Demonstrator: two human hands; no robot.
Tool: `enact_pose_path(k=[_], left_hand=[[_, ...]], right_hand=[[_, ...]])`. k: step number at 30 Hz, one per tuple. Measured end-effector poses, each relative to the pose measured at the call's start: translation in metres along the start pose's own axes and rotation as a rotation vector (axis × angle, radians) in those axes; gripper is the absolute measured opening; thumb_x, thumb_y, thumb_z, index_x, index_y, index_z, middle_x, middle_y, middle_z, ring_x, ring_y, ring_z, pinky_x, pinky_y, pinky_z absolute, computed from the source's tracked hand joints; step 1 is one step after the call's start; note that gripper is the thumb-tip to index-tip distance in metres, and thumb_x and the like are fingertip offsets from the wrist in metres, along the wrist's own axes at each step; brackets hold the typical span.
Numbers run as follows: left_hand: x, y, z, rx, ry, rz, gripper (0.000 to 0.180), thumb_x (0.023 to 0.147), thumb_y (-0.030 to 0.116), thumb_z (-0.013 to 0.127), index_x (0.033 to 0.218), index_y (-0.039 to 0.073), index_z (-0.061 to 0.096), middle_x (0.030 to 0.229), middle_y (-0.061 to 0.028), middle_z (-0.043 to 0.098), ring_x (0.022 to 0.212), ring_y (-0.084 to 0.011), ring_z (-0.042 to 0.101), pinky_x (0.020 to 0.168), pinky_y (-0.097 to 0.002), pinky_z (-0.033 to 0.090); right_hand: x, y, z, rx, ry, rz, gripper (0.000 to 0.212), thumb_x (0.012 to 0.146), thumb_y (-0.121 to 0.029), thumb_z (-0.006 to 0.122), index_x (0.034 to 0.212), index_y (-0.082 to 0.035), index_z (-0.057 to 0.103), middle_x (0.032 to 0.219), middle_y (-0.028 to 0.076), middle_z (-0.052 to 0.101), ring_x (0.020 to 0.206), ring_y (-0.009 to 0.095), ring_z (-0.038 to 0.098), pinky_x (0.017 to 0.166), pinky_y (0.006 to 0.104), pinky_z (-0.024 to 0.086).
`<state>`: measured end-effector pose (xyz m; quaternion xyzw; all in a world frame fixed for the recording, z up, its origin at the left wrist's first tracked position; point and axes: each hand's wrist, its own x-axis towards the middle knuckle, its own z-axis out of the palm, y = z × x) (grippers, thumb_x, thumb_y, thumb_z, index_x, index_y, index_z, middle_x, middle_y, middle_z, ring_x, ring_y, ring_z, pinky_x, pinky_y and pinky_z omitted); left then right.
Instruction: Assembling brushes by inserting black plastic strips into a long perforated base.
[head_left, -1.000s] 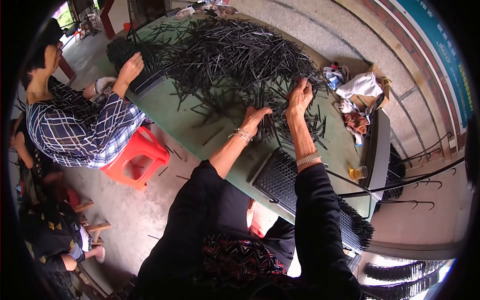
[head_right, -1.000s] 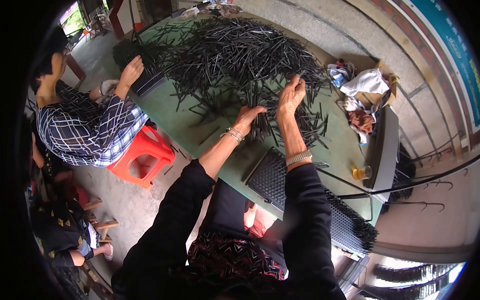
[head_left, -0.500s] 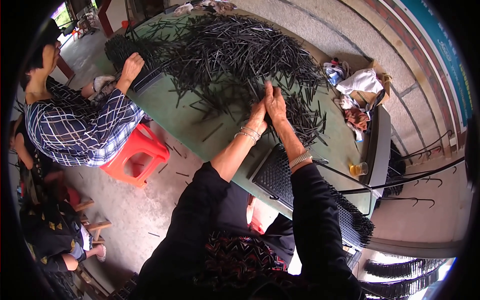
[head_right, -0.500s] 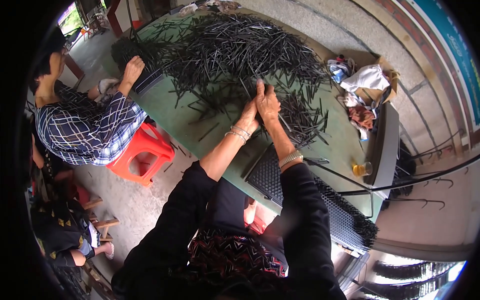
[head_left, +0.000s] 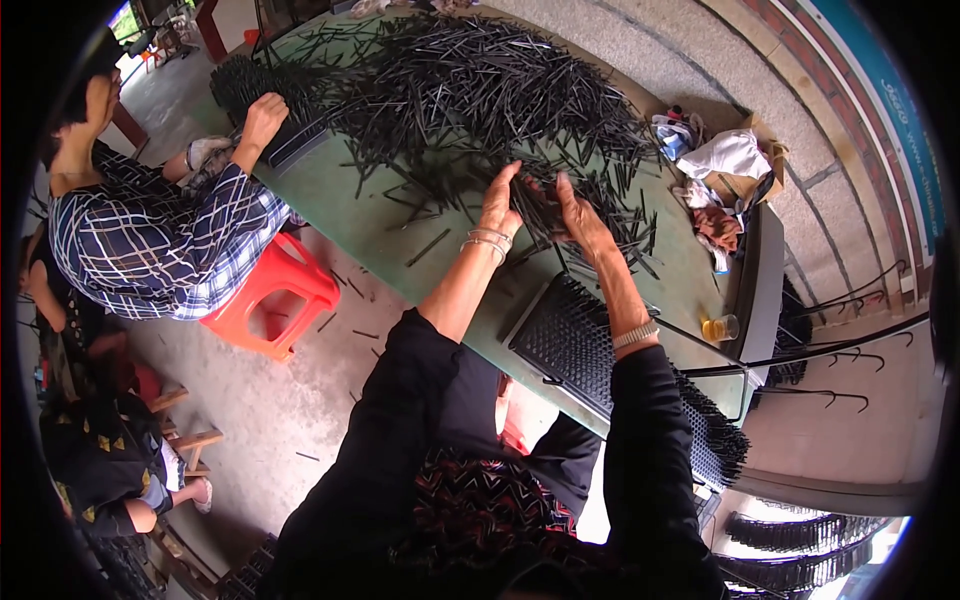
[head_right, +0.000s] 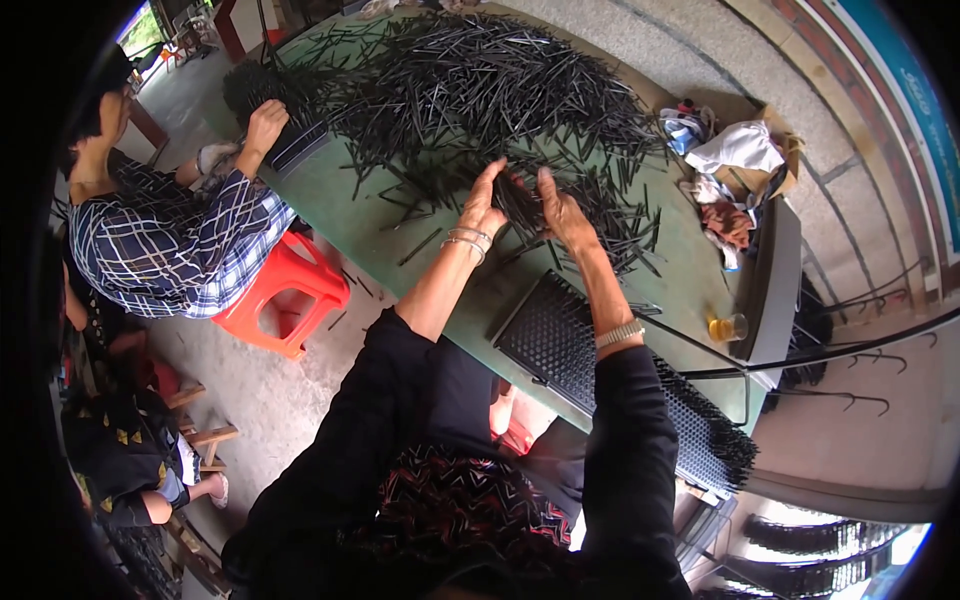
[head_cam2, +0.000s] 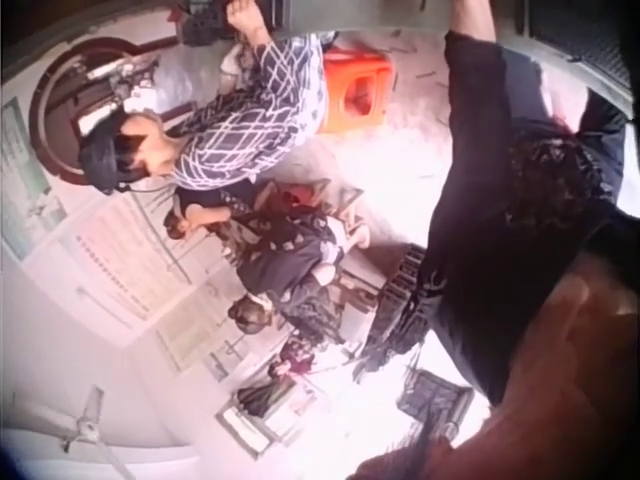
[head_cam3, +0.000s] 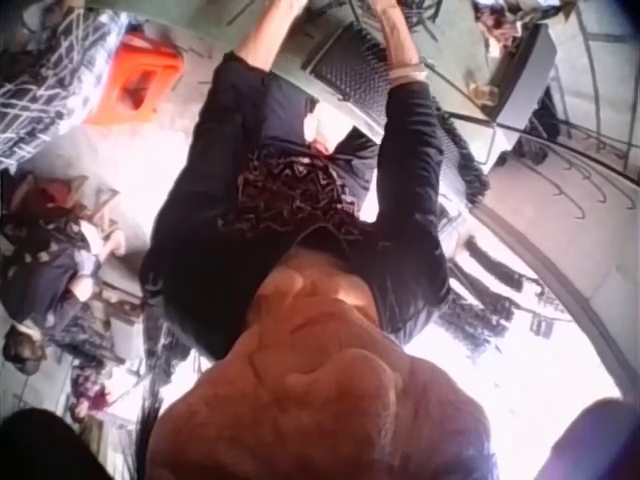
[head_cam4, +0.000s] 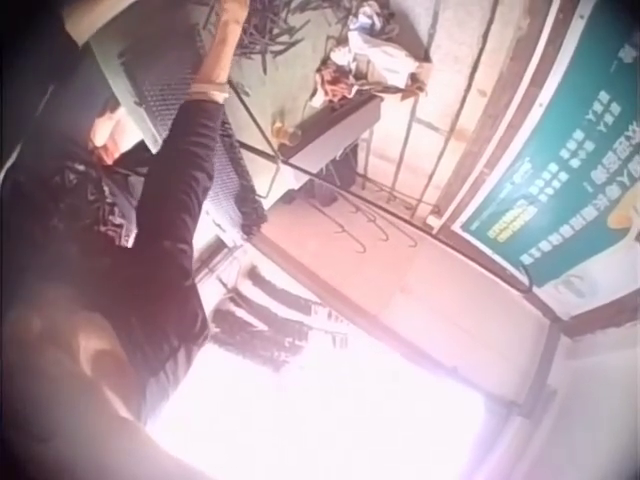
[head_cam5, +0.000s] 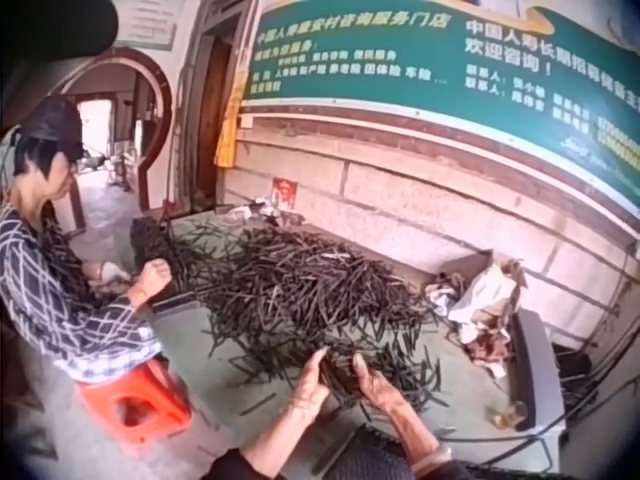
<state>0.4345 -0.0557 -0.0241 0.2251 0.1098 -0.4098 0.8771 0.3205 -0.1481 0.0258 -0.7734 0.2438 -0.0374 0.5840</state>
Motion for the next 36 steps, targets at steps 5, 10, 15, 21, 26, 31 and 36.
enact_pose_path(k=[5,10,15,21,26,31,36], left_hand=[[-0.012,-0.004,0.016,-0.025,-0.056,0.067,0.021,0.084,0.025,0.07,0.09,0.008,0.059,0.072,-0.007,0.06,0.068,-0.0208,0.06,0.064,-0.0402,0.054],[-0.024,-0.01,0.013,0.11,-0.15,0.111,0.034,0.085,0.031,0.071,0.1,0.004,0.058,0.085,-0.0121,0.067,0.077,-0.0209,0.064,0.074,-0.0357,0.053],[-0.036,-0.011,0.015,0.193,-0.204,0.07,0.034,0.084,0.03,0.073,0.104,0.005,0.06,0.087,-0.0089,0.068,0.08,-0.0191,0.065,0.083,-0.0338,0.051],[-0.041,-0.01,0.011,0.317,-0.201,0.258,0.033,0.079,0.023,0.077,0.1,0.003,0.059,0.085,-0.0091,0.066,0.079,-0.0202,0.066,0.073,-0.0337,0.053],[-0.053,0.003,0.016,0.257,-0.192,0.208,0.034,0.084,0.022,0.072,0.105,-0.001,0.057,0.087,-0.0122,0.066,0.08,-0.0221,0.066,0.075,-0.0351,0.054],[-0.046,0.004,0.004,0.571,-0.188,0.312,0.05,0.074,0.01,0.079,0.114,0.007,0.048,0.092,-0.0062,0.061,0.074,-0.0176,0.062,0.067,-0.0324,0.051],[-0.048,-0.005,0.002,0.565,-0.163,0.492,0.039,0.076,0.002,0.068,0.109,0.003,0.049,0.083,-0.0071,0.062,0.071,-0.0183,0.062,0.063,-0.0345,0.052]], right_hand=[[-0.039,-0.025,0.015,-0.081,-0.025,-0.179,0.08,0.087,-0.066,0.05,0.13,0.002,0.049,0.092,0.011,0.062,0.071,0.017,0.06,0.052,0.0274,0.052],[-0.026,-0.004,0.024,-0.11,0.06,-0.065,0.05,0.094,-0.044,0.051,0.102,0.005,0.055,0.073,0.012,0.062,0.053,0.024,0.062,0.049,0.0341,0.051],[-0.016,0.003,0.02,-0.248,0.134,-0.095,0.048,0.095,-0.041,0.05,0.093,0.006,0.056,0.066,0.012,0.061,0.052,0.023,0.061,0.049,0.035,0.048],[-0.018,-0.009,0.039,-0.053,0.166,-0.01,0.05,0.096,-0.041,0.05,0.081,0.007,0.059,0.06,0.011,0.058,0.047,0.018,0.056,0.046,0.0327,0.042],[-0.019,-0.011,0.05,0.067,0.247,0.026,0.053,0.096,-0.043,0.049,0.078,0.005,0.061,0.057,0.007,0.055,0.045,0.015,0.051,0.043,0.0312,0.037],[-0.012,0.002,0.055,0.161,0.191,0.086,0.058,0.095,-0.049,0.049,0.083,0.006,0.062,0.06,0.006,0.057,0.045,0.013,0.05,0.041,0.0279,0.034],[-0.015,0.023,0.04,-0.088,0.129,-0.145,0.061,0.097,-0.05,0.045,0.103,0.008,0.062,0.083,0.011,0.066,0.072,0.024,0.059,0.067,0.0405,0.047]])
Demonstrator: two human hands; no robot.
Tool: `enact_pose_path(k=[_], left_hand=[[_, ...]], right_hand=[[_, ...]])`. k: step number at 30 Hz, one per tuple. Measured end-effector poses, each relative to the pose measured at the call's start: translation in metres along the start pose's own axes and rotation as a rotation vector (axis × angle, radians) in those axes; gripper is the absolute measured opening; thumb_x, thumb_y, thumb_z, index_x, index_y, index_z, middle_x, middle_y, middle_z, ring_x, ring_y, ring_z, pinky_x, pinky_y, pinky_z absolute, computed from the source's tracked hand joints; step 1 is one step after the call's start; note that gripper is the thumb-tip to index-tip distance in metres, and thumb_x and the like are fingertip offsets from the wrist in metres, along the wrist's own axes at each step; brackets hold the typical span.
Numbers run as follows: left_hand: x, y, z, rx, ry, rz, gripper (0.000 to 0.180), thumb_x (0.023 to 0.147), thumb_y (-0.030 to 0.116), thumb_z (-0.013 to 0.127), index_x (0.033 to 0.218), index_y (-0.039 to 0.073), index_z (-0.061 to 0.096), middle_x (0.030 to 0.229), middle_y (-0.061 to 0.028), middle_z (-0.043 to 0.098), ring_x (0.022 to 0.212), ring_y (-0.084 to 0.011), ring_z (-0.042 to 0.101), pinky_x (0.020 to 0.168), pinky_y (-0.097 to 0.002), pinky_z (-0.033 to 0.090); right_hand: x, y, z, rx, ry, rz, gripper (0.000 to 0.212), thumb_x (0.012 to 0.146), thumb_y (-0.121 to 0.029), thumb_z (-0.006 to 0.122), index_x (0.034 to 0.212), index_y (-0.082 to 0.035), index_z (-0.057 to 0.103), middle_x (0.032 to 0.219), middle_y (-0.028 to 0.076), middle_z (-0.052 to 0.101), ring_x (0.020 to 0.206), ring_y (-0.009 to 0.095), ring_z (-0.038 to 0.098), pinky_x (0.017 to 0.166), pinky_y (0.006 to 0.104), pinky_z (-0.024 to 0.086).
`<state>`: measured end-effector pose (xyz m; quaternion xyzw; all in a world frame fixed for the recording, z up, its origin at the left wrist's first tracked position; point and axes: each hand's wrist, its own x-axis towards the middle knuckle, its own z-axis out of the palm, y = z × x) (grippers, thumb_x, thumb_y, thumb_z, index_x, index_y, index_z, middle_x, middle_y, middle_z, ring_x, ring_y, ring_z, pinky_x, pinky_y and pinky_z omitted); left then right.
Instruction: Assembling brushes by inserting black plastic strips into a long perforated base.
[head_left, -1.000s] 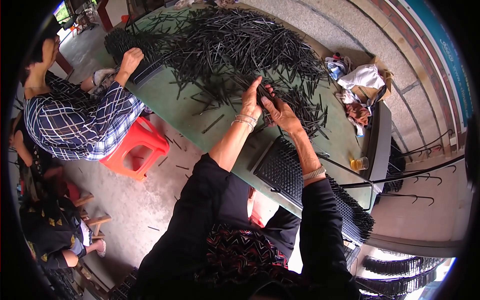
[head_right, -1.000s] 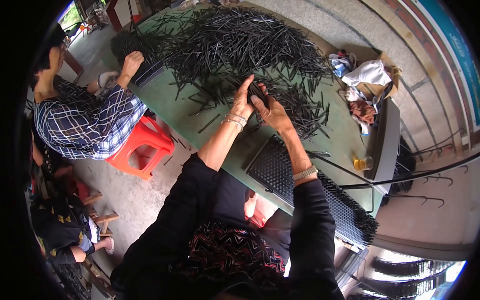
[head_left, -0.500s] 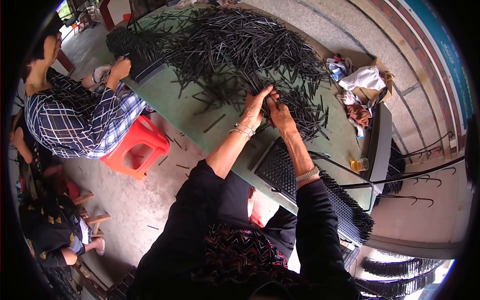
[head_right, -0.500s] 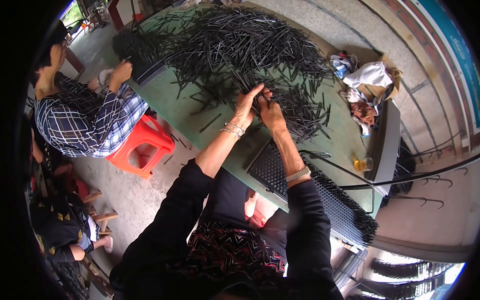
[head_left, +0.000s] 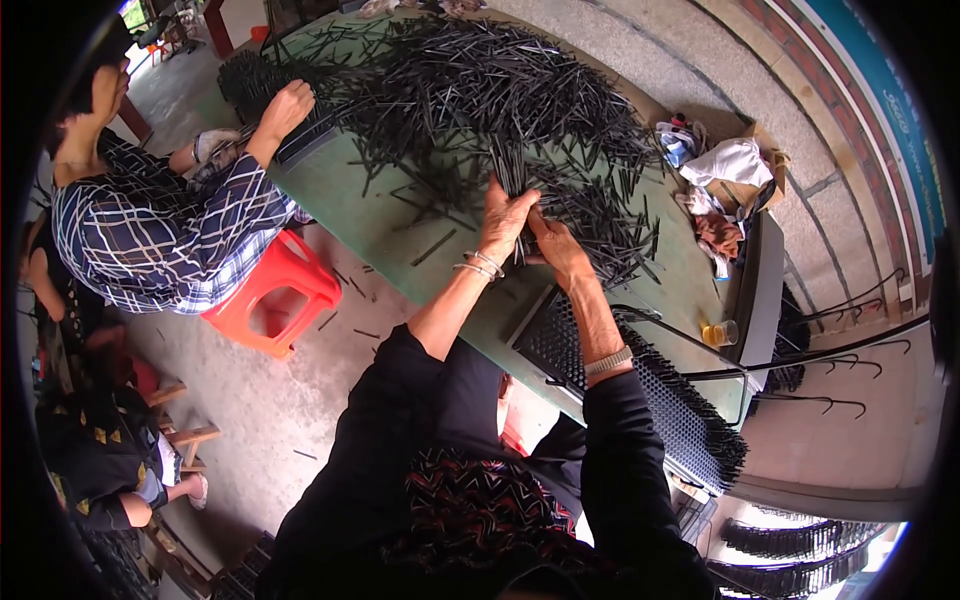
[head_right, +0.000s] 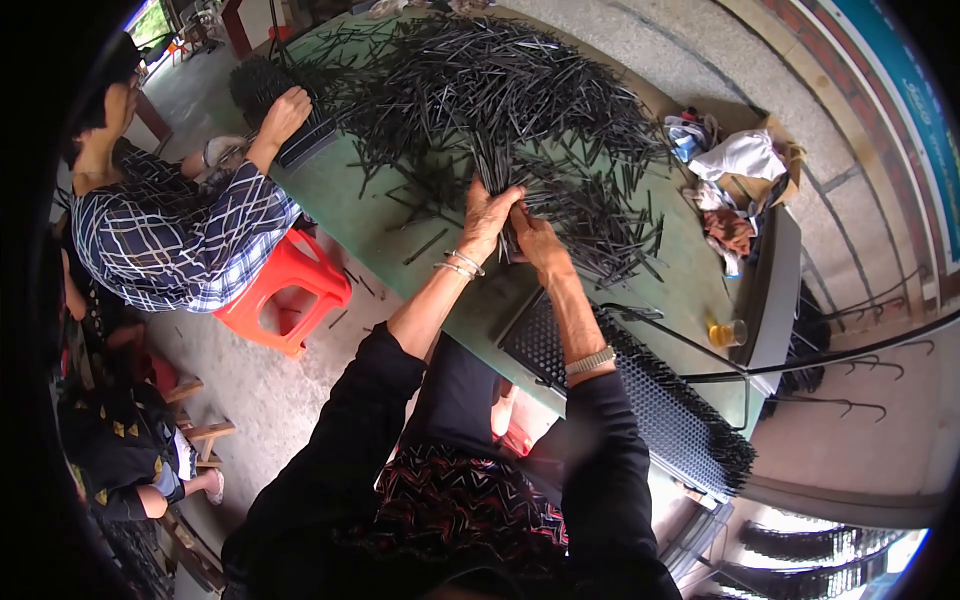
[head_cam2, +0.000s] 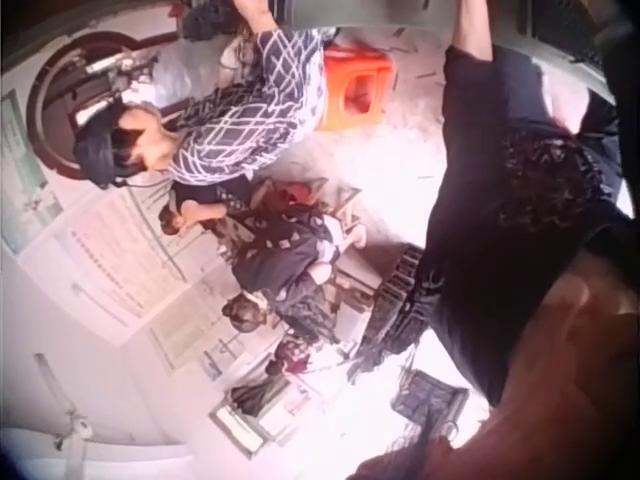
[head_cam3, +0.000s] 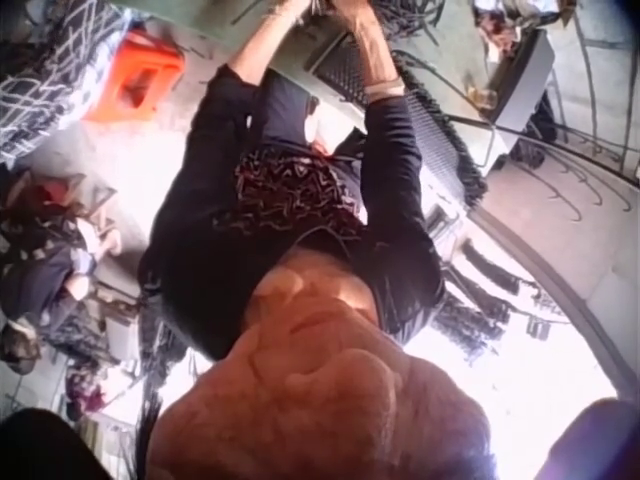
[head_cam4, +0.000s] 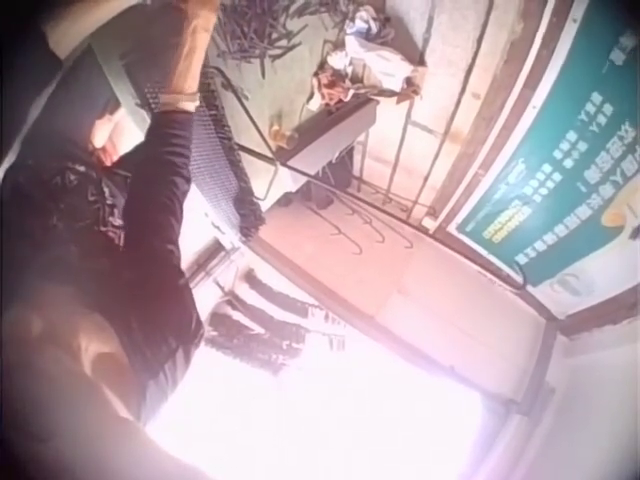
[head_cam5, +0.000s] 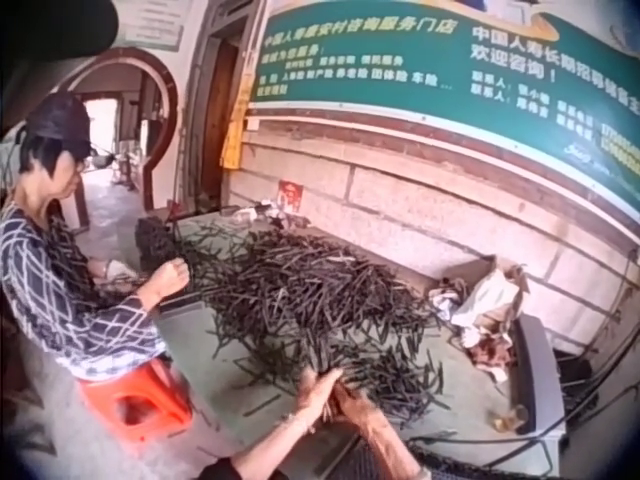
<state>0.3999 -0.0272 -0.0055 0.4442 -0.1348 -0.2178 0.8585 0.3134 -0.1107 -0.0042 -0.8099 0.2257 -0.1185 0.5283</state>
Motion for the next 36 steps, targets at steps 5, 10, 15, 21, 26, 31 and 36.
enact_pose_path(k=[5,10,15,21,26,31,36], left_hand=[[-0.012,0.004,-0.02,0.605,0.151,0.274,0.055,0.072,0.007,0.071,0.119,-0.002,0.044,0.097,-0.0132,0.063,0.086,-0.0282,0.063,0.075,-0.0383,0.049],[-0.036,-0.011,-0.045,0.944,0.041,0.343,0.056,0.077,0.013,0.07,0.124,0.004,0.04,0.095,-0.0233,0.064,0.089,-0.0452,0.06,0.07,-0.047,0.049],[-0.052,-0.032,-0.055,0.758,0.027,0.422,0.046,0.076,0.013,0.071,0.117,0.003,0.05,0.096,-0.023,0.063,0.091,-0.0442,0.059,0.073,-0.0447,0.049],[-0.052,-0.02,-0.049,0.816,-0.06,0.341,0.062,0.074,0.014,0.075,0.127,0.006,0.043,0.101,-0.0219,0.063,0.096,-0.0417,0.061,0.076,-0.0439,0.05],[-0.062,-0.013,-0.044,0.798,-0.048,0.114,0.07,0.072,0.016,0.077,0.13,0.011,0.037,0.107,-0.019,0.063,0.099,-0.041,0.061,0.078,-0.0443,0.051],[-0.061,-0.015,-0.041,0.73,-0.069,0.205,0.069,0.072,0.018,0.077,0.128,0.011,0.037,0.105,-0.0191,0.064,0.099,-0.0416,0.06,0.078,-0.0453,0.05],[-0.049,-0.033,-0.052,0.816,-0.051,0.325,0.044,0.075,0.021,0.072,0.111,0.006,0.053,0.09,-0.0191,0.065,0.089,-0.0401,0.063,0.075,-0.0405,0.049]], right_hand=[[-0.028,-0.061,0.0,0.277,0.079,-0.09,0.078,0.089,-0.037,0.066,0.141,0.007,0.029,0.128,0.025,0.054,0.121,0.033,0.051,0.101,0.0391,0.039],[-0.015,-0.061,0.051,0.557,0.116,-0.184,0.058,0.08,-0.02,0.078,0.122,0.003,0.046,0.11,0.009,0.06,0.101,0.017,0.055,0.091,0.0299,0.044],[-0.019,-0.042,0.055,0.684,0.105,-0.061,0.035,0.082,-0.007,0.072,0.111,-0.002,0.053,0.1,0.005,0.061,0.093,0.013,0.056,0.085,0.0284,0.045],[-0.022,-0.062,0.049,0.738,0.2,-0.068,0.033,0.083,-0.004,0.07,0.111,-0.003,0.054,0.098,0.004,0.061,0.091,0.011,0.056,0.082,0.0266,0.045],[-0.026,-0.065,0.045,0.593,0.203,0.002,0.046,0.084,-0.01,0.069,0.123,0.003,0.049,0.09,0.007,0.061,0.077,0.013,0.056,0.071,0.0269,0.047],[-0.006,-0.039,0.044,0.206,0.271,-0.06,0.033,0.092,-0.021,0.058,0.113,0.005,0.058,0.082,0.009,0.064,0.071,0.019,0.059,0.067,0.0319,0.047],[0.007,-0.068,0.026,0.542,0.389,-0.338,0.032,0.102,-0.028,0.044,0.089,-0.001,0.052,0.073,0.005,0.06,0.068,0.012,0.054,0.064,0.0273,0.045]])
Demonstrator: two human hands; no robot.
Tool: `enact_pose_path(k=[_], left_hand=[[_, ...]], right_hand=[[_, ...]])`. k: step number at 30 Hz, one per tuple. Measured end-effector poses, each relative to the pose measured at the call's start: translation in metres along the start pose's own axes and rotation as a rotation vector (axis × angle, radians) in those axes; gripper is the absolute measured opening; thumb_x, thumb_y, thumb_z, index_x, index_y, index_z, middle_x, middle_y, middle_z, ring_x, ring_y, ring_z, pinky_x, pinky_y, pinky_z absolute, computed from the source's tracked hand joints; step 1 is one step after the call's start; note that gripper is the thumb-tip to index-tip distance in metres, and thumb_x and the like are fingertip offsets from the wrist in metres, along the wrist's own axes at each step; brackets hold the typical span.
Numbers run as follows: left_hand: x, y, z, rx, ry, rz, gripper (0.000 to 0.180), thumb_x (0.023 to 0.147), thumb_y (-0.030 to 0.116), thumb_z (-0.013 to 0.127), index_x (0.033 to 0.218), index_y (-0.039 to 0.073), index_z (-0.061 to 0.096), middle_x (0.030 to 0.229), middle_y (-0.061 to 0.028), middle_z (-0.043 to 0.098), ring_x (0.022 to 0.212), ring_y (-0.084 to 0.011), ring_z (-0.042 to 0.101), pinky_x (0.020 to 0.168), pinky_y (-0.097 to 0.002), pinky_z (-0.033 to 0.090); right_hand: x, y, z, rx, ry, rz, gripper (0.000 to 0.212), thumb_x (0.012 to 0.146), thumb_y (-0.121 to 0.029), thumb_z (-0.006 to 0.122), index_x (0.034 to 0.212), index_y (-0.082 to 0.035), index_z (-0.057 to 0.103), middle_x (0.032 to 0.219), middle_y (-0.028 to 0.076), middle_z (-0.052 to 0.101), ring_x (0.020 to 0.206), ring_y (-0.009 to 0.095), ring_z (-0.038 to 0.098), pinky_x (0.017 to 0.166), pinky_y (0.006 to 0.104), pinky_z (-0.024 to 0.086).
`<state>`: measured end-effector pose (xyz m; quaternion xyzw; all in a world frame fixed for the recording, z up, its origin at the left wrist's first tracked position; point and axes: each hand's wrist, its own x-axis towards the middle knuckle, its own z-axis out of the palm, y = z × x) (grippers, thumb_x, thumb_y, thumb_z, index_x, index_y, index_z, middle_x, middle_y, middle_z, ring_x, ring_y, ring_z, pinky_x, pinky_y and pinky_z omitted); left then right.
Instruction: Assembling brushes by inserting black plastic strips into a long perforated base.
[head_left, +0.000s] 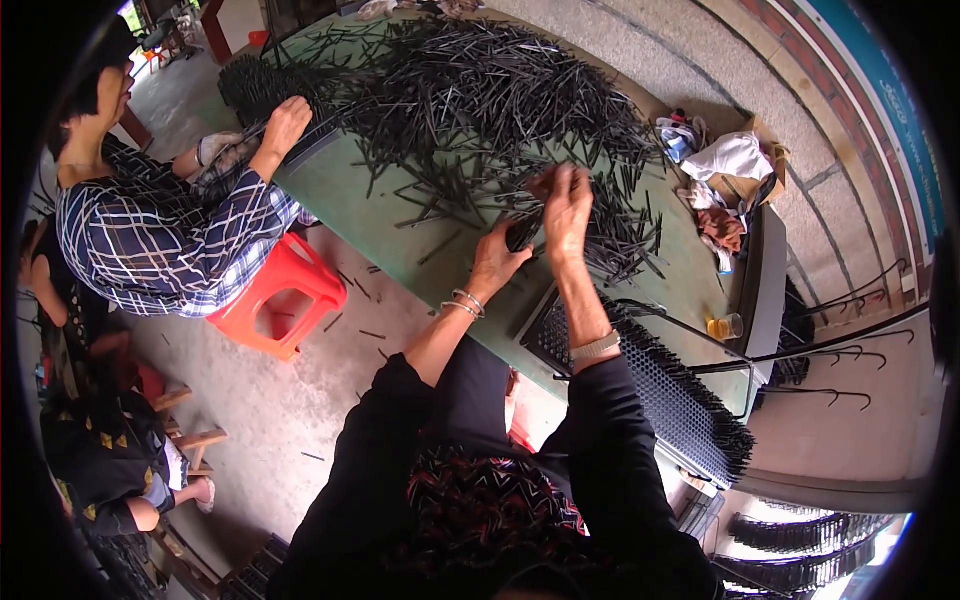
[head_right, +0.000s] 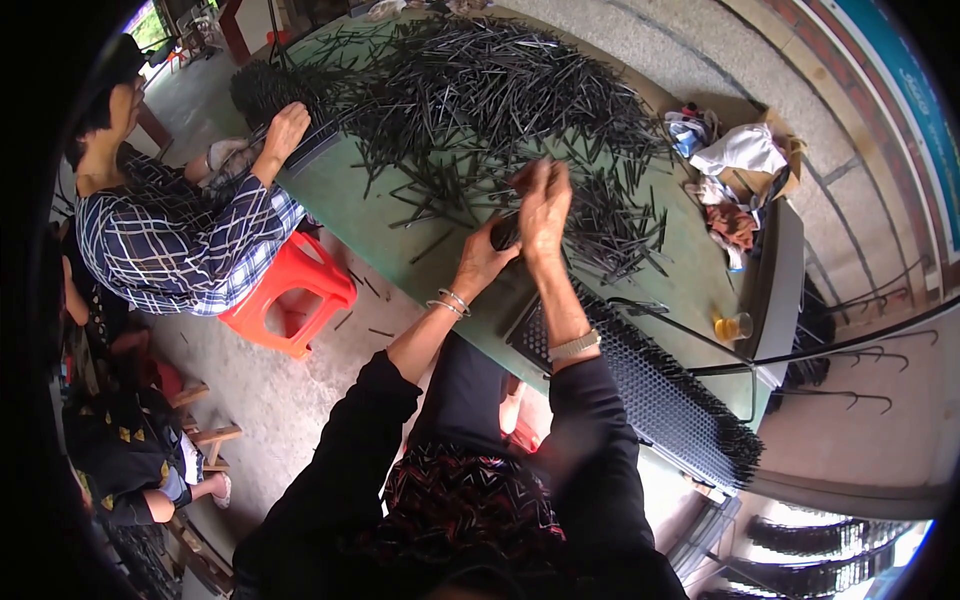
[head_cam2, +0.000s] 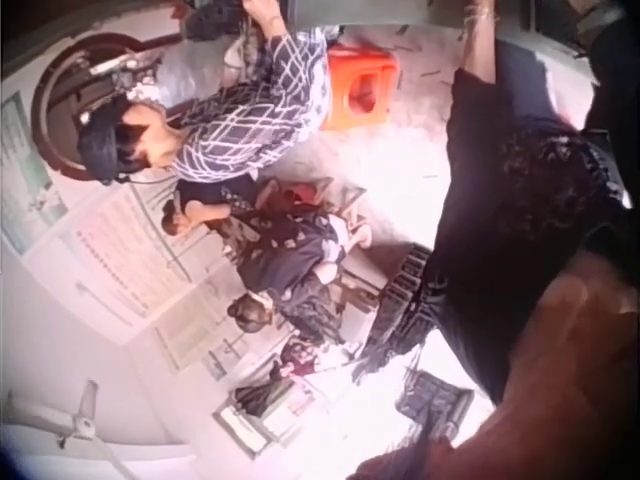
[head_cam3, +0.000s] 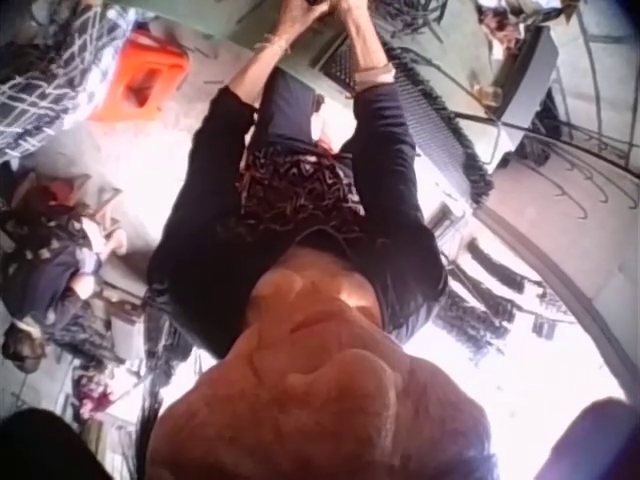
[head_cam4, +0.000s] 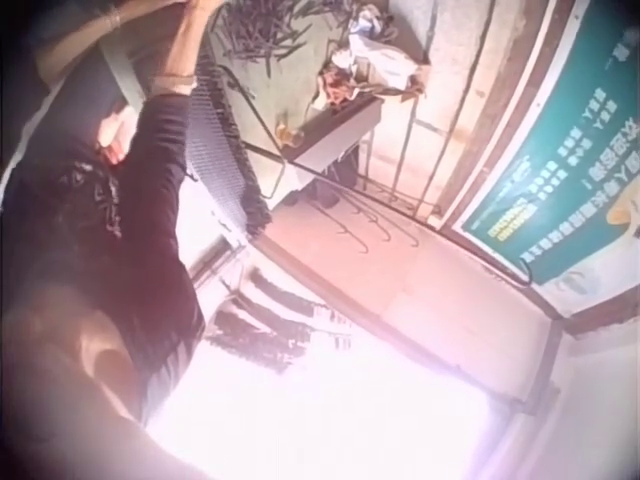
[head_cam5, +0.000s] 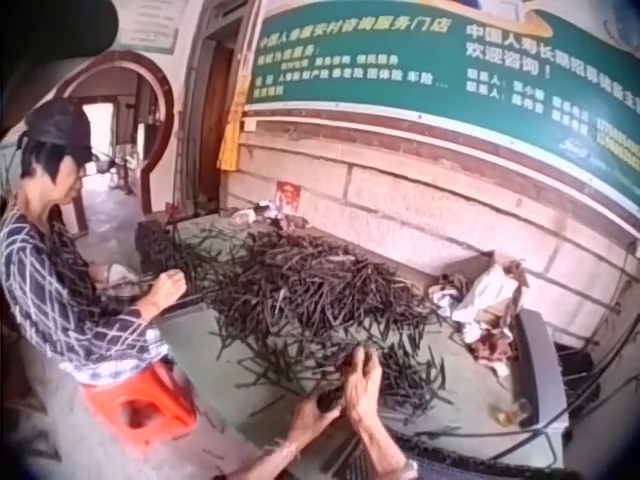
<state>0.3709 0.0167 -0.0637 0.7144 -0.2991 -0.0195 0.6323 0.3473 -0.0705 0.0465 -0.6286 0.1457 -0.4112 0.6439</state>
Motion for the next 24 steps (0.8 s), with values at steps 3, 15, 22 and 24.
enact_pose_path(k=[3,15,22,24], left_hand=[[0.006,-0.006,-0.006,0.029,-0.042,0.01,0.03,0.075,0.02,0.072,0.096,0.002,0.061,0.081,-0.0143,0.066,0.074,-0.0323,0.065,0.068,-0.0368,0.05],[0.029,-0.01,-0.01,-1.253,-0.104,-0.732,0.031,0.089,0.022,0.063,0.11,0.0,0.059,0.103,-0.0151,0.067,0.092,-0.0235,0.066,0.088,-0.0352,0.052],[0.009,0.008,-0.018,-0.852,-0.09,-0.463,0.047,0.079,0.013,0.073,0.121,0.001,0.055,0.112,-0.0046,0.062,0.101,-0.0147,0.06,0.086,-0.0301,0.049],[0.008,0.02,-0.027,-0.782,-0.114,-0.503,0.041,0.079,0.013,0.073,0.116,0.001,0.057,0.106,-0.003,0.063,0.096,-0.0133,0.06,0.083,-0.0293,0.049]], right_hand=[[0.017,-0.024,-0.006,0.003,0.188,-0.111,0.031,0.101,-0.034,0.046,0.088,-0.005,0.05,0.065,-0.003,0.045,0.053,0.006,0.039,0.048,0.0225,0.033],[-0.01,0.041,0.012,0.086,0.158,0.258,0.042,0.095,-0.043,0.054,0.087,-0.003,0.064,0.066,-0.001,0.053,0.059,0.009,0.043,0.057,0.0262,0.036],[-0.023,0.045,0.017,-0.003,-0.102,0.392,0.053,0.096,-0.049,0.047,0.107,0.002,0.061,0.102,0.008,0.063,0.098,0.015,0.051,0.091,0.0289,0.039],[-0.025,0.034,0.008,-0.021,-0.161,0.451,0.061,0.097,-0.052,0.044,0.117,0.004,0.059,0.107,0.009,0.062,0.103,0.017,0.052,0.095,0.0297,0.039]])
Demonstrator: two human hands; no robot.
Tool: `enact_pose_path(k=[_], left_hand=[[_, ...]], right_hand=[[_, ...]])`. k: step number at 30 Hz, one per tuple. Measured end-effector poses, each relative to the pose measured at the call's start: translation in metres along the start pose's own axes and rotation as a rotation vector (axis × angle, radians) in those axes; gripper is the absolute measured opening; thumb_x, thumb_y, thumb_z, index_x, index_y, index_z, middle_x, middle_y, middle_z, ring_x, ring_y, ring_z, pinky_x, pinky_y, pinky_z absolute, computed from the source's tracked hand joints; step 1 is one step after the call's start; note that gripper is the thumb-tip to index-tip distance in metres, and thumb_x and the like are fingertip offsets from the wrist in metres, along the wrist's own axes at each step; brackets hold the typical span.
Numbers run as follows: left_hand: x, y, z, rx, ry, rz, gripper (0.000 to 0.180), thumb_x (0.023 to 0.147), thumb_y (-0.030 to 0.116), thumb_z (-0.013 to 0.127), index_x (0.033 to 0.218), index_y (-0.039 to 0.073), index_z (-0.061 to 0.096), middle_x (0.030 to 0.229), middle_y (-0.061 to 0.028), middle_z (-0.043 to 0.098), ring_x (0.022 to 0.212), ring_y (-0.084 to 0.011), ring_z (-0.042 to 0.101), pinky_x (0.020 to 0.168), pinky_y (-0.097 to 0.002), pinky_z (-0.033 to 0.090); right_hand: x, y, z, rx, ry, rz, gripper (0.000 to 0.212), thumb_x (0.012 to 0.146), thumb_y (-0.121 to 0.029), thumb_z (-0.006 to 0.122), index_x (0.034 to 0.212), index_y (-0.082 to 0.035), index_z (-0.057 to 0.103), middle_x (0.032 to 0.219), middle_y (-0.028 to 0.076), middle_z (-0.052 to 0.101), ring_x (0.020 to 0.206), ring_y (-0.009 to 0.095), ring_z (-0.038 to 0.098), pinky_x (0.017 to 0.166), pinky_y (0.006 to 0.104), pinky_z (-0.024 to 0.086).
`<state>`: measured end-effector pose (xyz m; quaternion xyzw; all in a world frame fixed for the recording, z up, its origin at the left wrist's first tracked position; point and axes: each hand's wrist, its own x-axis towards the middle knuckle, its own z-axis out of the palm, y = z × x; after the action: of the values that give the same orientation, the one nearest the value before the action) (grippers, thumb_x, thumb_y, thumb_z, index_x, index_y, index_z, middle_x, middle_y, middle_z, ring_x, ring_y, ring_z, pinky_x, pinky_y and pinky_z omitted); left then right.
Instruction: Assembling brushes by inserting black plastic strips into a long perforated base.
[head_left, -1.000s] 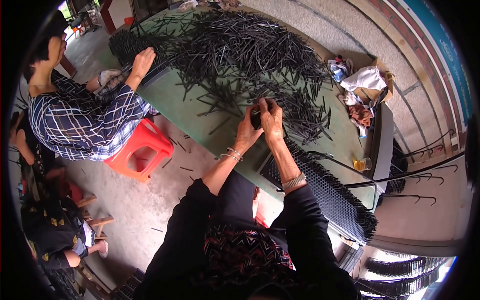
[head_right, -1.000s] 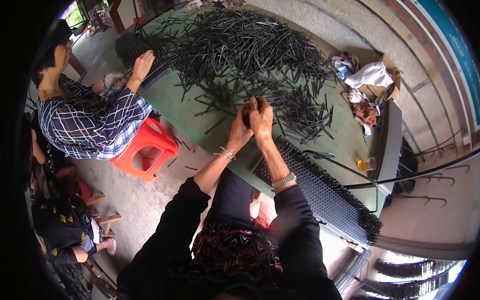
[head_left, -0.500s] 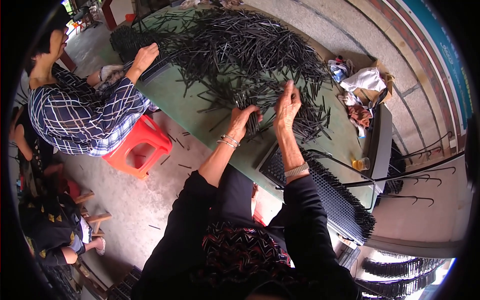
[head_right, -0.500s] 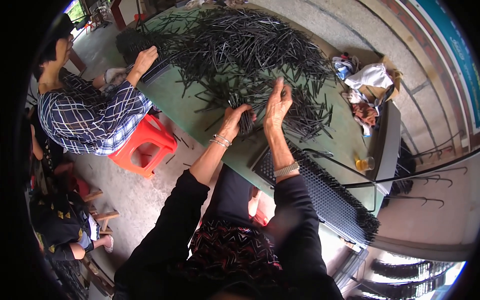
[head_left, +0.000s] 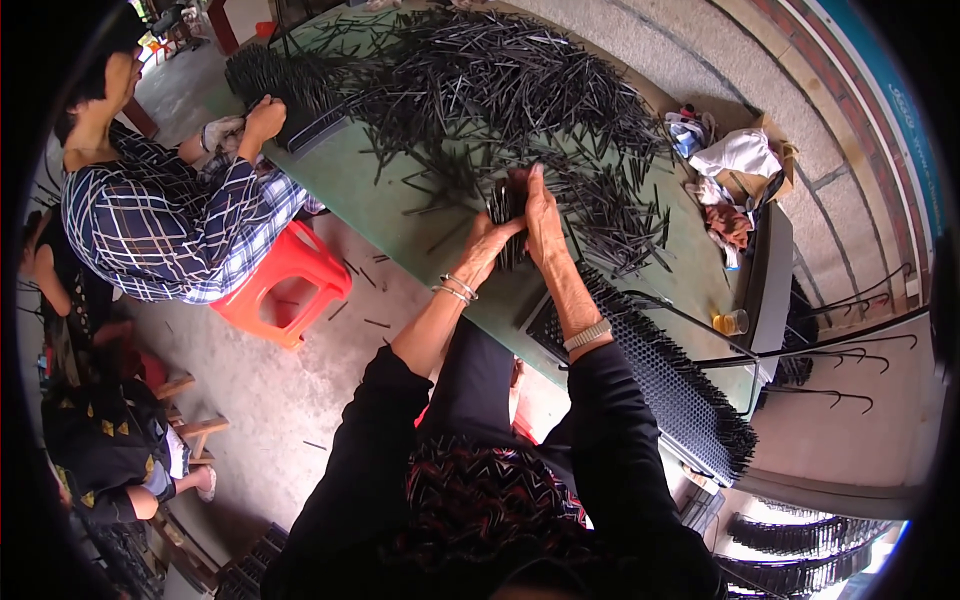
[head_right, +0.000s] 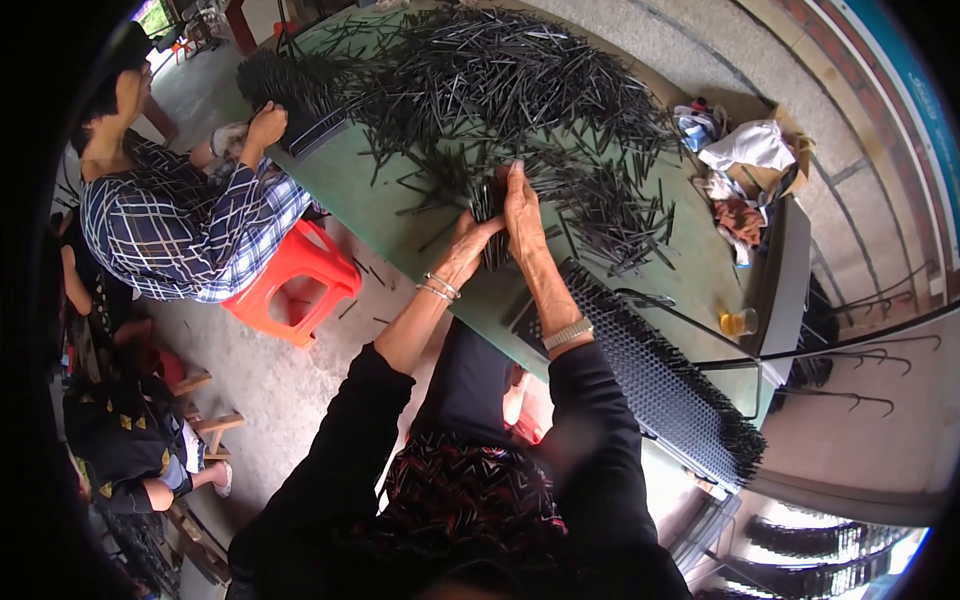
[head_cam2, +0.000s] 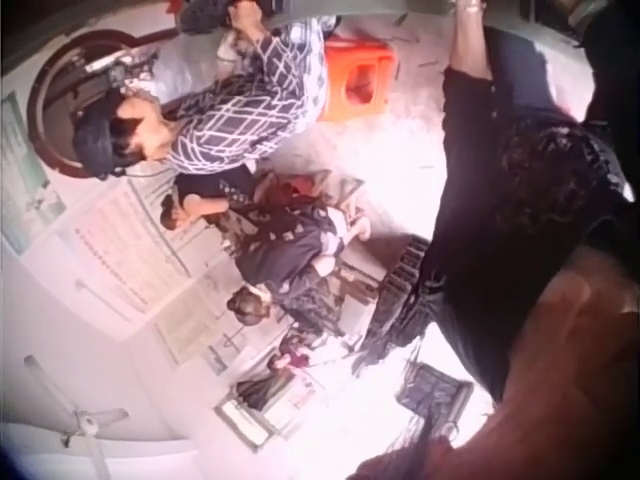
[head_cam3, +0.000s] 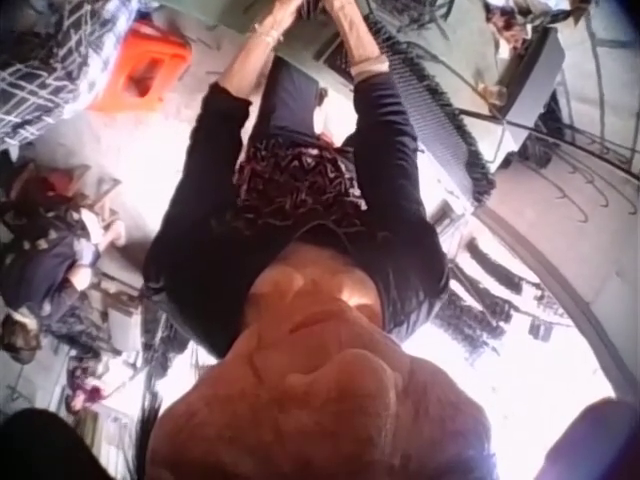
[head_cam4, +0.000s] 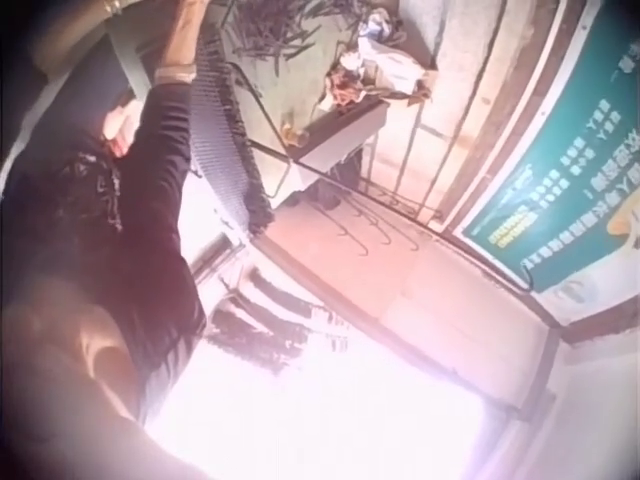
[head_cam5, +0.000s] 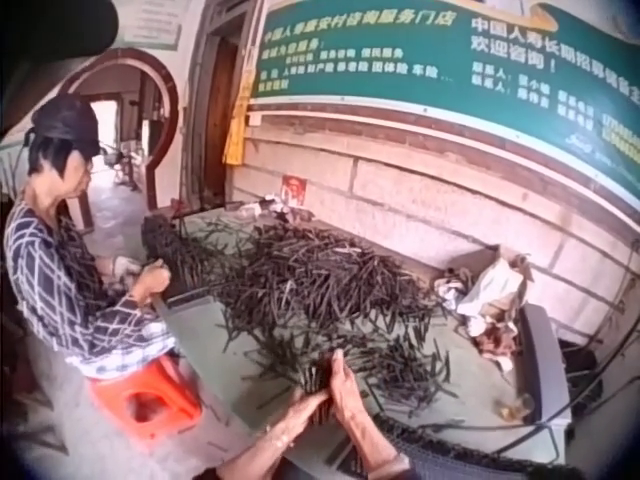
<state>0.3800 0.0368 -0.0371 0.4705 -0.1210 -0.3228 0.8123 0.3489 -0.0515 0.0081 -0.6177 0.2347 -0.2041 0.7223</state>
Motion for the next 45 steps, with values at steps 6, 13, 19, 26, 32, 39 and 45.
enact_pose_path(k=[6,13,19,26,32,39,45], left_hand=[[-0.004,0.014,0.003,0.128,0.041,0.2,0.035,0.075,0.013,0.075,0.105,0.001,0.061,0.092,-0.0002,0.065,0.083,-0.0105,0.058,0.076,-0.0286,0.047],[-0.007,-0.007,-0.026,0.638,0.121,0.48,0.047,0.072,0.011,0.074,0.115,0.006,0.056,0.095,-0.0102,0.065,0.088,-0.0196,0.062,0.081,-0.0326,0.048],[-0.029,-0.016,-0.019,0.613,0.178,0.479,0.045,0.072,0.009,0.074,0.112,0.007,0.053,0.097,-0.0146,0.065,0.095,-0.0302,0.064,0.082,-0.036,0.05],[-0.015,-0.019,-0.032,0.774,0.181,0.416,0.024,0.07,0.01,0.072,0.09,0.001,0.061,0.078,-0.0146,0.066,0.075,-0.0278,0.066,0.068,-0.0359,0.05],[-0.006,-0.006,-0.048,0.343,0.254,0.212,0.018,0.073,0.011,0.072,0.083,0.002,0.06,0.072,0.0024,0.057,0.066,-0.0075,0.051,0.061,-0.0273,0.045],[-0.014,-0.009,-0.055,0.454,0.252,0.31,0.017,0.076,0.012,0.073,0.087,0.003,0.064,0.078,0.0015,0.064,0.073,-0.0084,0.056,0.071,-0.0267,0.047],[-0.015,-0.013,-0.058,0.542,0.125,0.321,0.023,0.075,0.015,0.074,0.087,0.002,0.059,0.077,-0.001,0.062,0.07,-0.0098,0.054,0.067,-0.0291,0.047]], right_hand=[[-0.002,-0.02,0.005,-0.139,-0.132,-0.062,0.06,0.095,-0.055,0.045,0.112,-0.002,0.067,0.1,0.009,0.068,0.094,0.015,0.058,0.084,0.0256,0.045],[-0.02,-0.008,0.015,-0.066,-0.065,0.108,0.065,0.094,-0.06,0.042,0.106,-0.002,0.07,0.096,0.01,0.069,0.095,0.017,0.06,0.089,0.0303,0.043],[-0.015,0.009,0.004,0.276,-0.143,0.1,0.07,0.095,-0.061,0.038,0.121,0.0,0.06,0.109,0.014,0.065,0.101,0.02,0.06,0.095,0.033,0.043],[-0.055,0.006,0.001,0.053,0.222,-0.237,0.038,0.098,-0.026,0.051,0.114,0.008,0.056,0.107,0.016,0.062,0.097,0.023,0.058,0.088,0.0363,0.044],[-0.095,0.056,0.01,-1.106,0.166,-0.452,0.018,0.089,-0.007,0.05,0.103,0.004,0.051,0.095,0.024,0.058,0.071,0.034,0.064,0.065,0.0423,0.054],[-0.086,0.078,0.028,-1.412,0.037,-0.095,0.019,0.081,-0.005,0.057,0.097,0.003,0.052,0.098,0.024,0.059,0.077,0.039,0.067,0.066,0.0437,0.055],[-0.083,0.086,0.028,-1.423,0.108,-0.137,0.018,0.079,-0.002,0.057,0.095,0.002,0.05,0.093,0.022,0.061,0.076,0.037,0.067,0.064,0.0442,0.055]])
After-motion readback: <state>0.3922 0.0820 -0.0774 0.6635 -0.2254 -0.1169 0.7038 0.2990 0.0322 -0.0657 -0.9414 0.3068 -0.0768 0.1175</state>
